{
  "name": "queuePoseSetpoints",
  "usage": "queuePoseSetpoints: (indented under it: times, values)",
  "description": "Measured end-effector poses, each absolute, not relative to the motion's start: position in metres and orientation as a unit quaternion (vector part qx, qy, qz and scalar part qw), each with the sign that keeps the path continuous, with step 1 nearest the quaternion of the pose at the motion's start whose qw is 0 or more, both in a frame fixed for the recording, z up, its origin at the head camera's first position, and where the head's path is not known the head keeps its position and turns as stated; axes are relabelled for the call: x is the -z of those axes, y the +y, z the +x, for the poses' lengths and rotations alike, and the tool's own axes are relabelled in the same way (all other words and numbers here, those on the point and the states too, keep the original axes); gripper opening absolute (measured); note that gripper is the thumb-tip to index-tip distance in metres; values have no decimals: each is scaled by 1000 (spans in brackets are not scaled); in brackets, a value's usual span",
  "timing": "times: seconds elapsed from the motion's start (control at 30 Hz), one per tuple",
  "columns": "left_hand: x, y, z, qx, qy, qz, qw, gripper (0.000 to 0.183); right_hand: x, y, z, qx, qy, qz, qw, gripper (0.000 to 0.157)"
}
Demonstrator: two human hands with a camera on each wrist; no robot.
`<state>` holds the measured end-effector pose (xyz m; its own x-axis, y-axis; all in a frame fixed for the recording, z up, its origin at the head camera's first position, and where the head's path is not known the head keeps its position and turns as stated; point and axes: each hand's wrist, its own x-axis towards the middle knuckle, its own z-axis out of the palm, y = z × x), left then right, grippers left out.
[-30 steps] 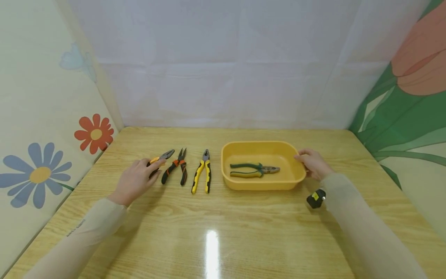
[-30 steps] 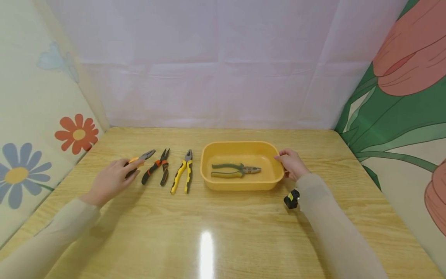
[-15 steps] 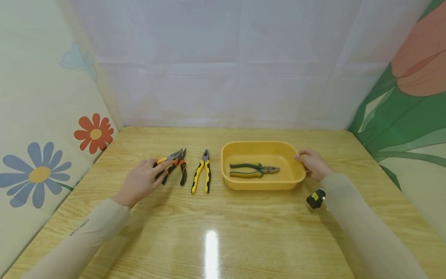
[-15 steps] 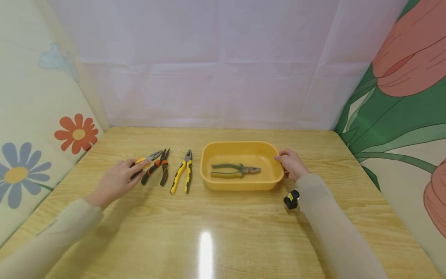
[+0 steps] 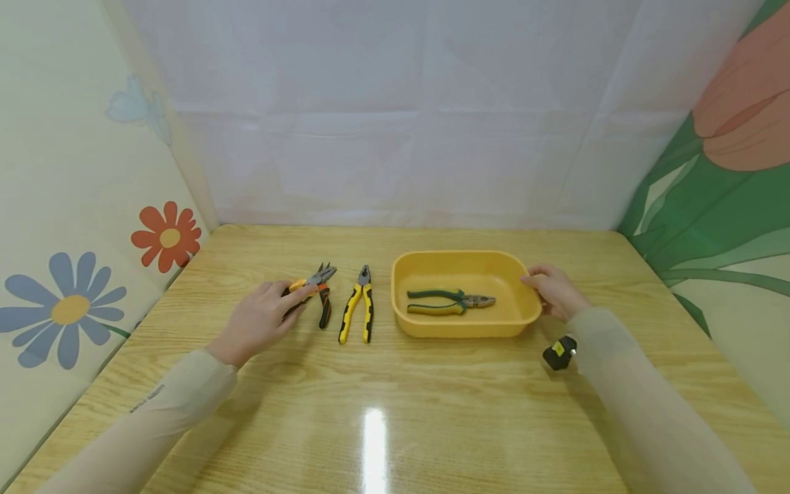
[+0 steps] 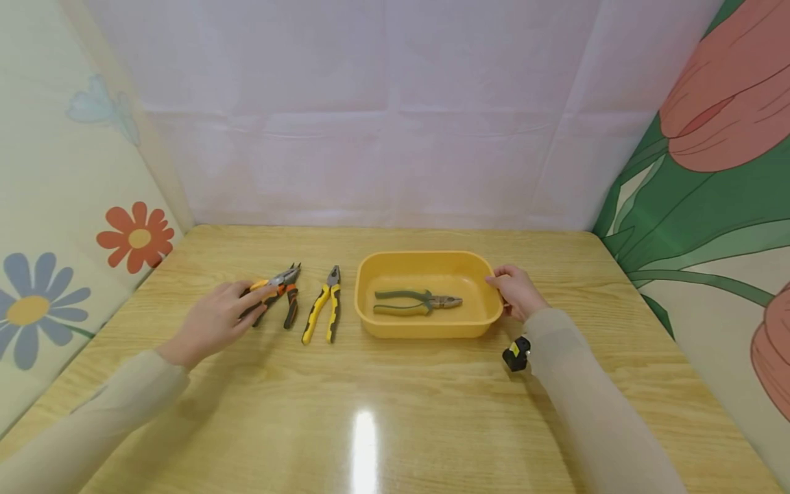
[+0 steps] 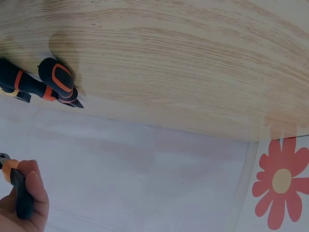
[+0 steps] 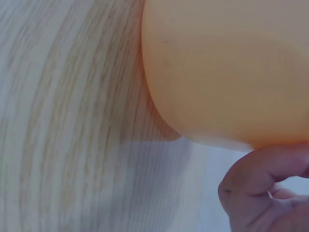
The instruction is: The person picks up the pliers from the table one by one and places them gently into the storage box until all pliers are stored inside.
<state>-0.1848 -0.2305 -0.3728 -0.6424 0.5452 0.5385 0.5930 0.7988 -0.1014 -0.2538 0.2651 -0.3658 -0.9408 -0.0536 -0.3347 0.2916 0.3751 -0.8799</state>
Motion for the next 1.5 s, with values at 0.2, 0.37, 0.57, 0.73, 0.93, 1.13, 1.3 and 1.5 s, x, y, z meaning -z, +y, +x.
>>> queuePoseSetpoints:
  times: [0.2,0.37,0.57,0.73,0.93,1.13,1.3,1.5]
  values:
    - [375,-229,-189,45,-884,-347,309,45,366,266,-254,553,815,73,158,34]
    - [376,-229,-192,46,-878,-360,311,43,366,266,-254,556,813,75,157,33]
    - [374,-228,-193,46,-862,-392,319,29,367,265,-254,560,811,74,154,31]
    - [372,-224,-193,50,-842,-421,333,39,367,265,-255,562,809,77,153,29]
    - [374,-221,-195,47,-836,-431,336,53,366,265,-254,559,811,75,154,32]
    - [374,-218,-196,41,-839,-436,323,37,366,265,-253,558,812,72,156,31]
    - [373,-214,-197,33,-847,-432,308,41,366,265,-252,558,812,71,155,30]
    - [373,-208,-200,23,-856,-428,289,53,366,265,-253,560,811,72,152,31]
